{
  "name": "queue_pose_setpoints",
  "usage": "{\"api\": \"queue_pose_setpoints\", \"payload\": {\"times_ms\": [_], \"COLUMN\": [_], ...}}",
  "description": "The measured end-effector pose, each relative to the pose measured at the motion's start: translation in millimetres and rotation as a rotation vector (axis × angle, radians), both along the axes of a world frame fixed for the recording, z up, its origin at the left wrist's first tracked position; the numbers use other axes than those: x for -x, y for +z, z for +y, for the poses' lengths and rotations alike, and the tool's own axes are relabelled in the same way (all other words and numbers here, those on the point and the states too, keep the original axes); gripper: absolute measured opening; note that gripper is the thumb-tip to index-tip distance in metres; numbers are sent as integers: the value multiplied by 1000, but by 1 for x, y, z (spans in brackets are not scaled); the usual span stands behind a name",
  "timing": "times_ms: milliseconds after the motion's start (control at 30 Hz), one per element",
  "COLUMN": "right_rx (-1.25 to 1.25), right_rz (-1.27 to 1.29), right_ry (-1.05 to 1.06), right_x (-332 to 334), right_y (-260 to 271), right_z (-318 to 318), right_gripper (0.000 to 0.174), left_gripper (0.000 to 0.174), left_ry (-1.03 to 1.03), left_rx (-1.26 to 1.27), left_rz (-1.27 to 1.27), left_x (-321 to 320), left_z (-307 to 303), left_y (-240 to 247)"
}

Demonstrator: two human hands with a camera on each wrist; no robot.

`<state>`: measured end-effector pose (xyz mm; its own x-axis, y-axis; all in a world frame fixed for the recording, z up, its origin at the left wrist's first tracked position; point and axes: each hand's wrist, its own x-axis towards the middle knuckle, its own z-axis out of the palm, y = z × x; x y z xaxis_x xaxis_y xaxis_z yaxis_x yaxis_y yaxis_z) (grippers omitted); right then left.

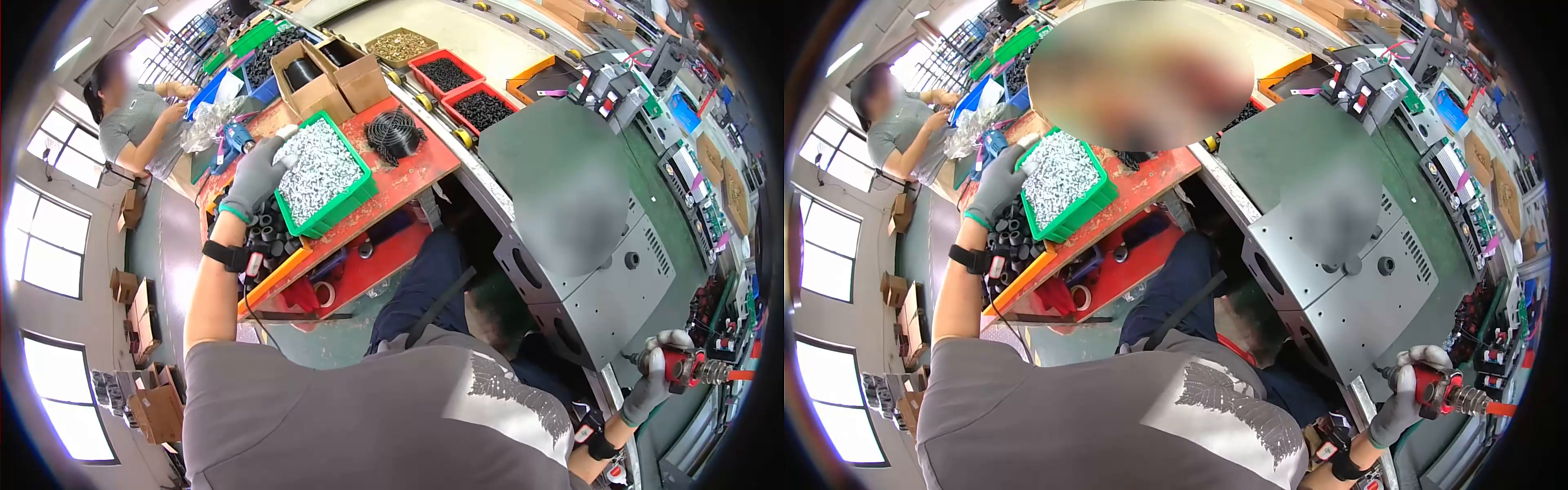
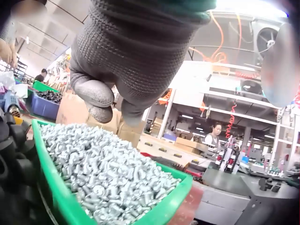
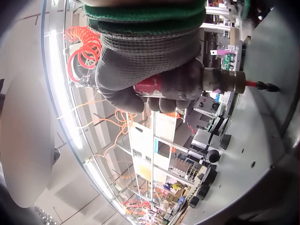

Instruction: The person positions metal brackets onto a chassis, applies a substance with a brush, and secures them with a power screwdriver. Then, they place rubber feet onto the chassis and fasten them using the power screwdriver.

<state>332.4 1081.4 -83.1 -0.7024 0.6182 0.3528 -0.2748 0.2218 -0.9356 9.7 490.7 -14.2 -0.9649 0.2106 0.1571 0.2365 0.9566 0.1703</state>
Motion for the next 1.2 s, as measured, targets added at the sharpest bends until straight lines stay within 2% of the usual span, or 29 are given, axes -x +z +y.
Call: {"api": "queue_pose_setpoints", "payload": {"times_ms": [67, 200, 333, 433, 567, 633, 667, 733, 767, 867, 900, 933, 1000, 1067, 1133, 1200], "right_rx": [20, 9, 43, 72, 121, 107, 93, 82, 71, 104, 105, 107, 106, 134, 121, 109], "right_rz": [-10, 6, 15, 19, -17, -10, -3, 3, 11, 24, 26, 31, 40, 22, 31, 39], "right_ry": [-12, -16, -9, -5, -4, -4, -6, -2, 2, -9, -10, 5, 18, 17, 26, 35], "right_x": [0, 2, -1, -1, -2, 0, 1, 3, 3, 2, 0, -2, -3, -5, -4, -4], "right_y": [2, 2, 0, -2, 1, 1, 1, 2, 2, 2, 0, -2, -3, -2, -3, -3], "right_z": [-2, -1, 4, 6, 8, 7, 6, 4, 4, 3, 5, 10, 13, 13, 13, 11], "right_gripper": [40, 41, 42, 43, 43, 43, 43, 43, 43, 43, 43, 43, 43, 43, 43, 43], "left_gripper": [59, 53, 43, 29, 25, 18, 18, 16, 16, 20, 27, 27, 34, 35, 27, 27], "left_ry": [-52, -114, -200, -168, -129, -178, -177, -66, -66, 221, 245, 241, 370, 317, 295, 298], "left_rx": [62, 278, 260, 214, 242, 25, 25, -356, -357, -1378, -1652, -1652, -1763, -1722, -1580, -1512], "left_rz": [-60, 29, 73, 109, 100, 194, 193, 118, 119, -619, -716, -714, -584, -623, -634, -625], "left_x": [5, 14, 19, 16, 19, 29, 33, 41, 45, 59, 68, 64, 44, 43, 51, 55], "left_z": [4, 26, 26, 22, 17, 5, 1, -4, -10, -42, -60, -51, -23, -27, -38, -41], "left_y": [-8, -24, -34, -43, -51, -58, -58, -57, -54, -40, -49, -45, -27, -26, -31, -32]}}
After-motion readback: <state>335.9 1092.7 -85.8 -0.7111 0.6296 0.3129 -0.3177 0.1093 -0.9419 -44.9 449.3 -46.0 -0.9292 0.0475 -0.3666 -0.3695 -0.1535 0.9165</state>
